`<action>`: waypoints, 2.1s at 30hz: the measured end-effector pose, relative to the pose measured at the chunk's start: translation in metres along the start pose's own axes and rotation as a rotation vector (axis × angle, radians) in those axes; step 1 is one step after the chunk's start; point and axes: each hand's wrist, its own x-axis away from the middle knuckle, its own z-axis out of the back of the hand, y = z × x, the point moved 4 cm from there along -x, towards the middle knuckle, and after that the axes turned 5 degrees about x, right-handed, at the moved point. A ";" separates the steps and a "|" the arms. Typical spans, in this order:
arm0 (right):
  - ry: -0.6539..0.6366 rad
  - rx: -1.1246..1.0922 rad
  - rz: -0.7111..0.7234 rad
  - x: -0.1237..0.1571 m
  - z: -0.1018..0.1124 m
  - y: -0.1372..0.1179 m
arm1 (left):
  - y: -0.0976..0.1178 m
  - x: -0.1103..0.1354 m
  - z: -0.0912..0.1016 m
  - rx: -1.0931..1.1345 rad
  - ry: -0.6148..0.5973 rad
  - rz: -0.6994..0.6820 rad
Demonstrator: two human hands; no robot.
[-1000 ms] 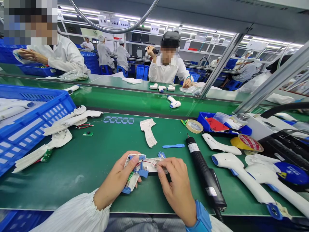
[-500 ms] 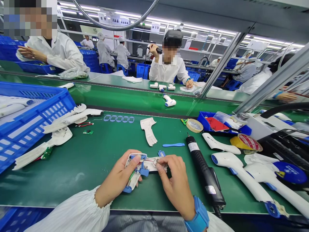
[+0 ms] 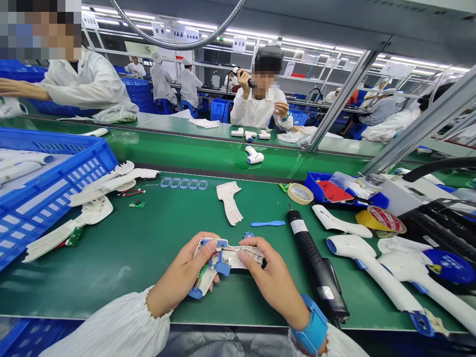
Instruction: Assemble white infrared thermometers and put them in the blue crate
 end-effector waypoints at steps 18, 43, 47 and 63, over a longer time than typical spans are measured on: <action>-0.084 0.514 0.506 0.009 0.000 -0.019 | -0.006 -0.007 0.003 0.156 -0.021 0.146; 0.007 0.529 0.497 0.020 0.001 -0.014 | -0.006 -0.003 -0.002 0.134 -0.188 0.082; -0.053 0.531 0.432 0.022 0.012 -0.018 | -0.005 -0.002 0.003 0.064 -0.090 0.062; -0.300 0.772 0.252 -0.107 0.002 -0.027 | 0.007 0.008 0.039 0.143 0.099 -0.041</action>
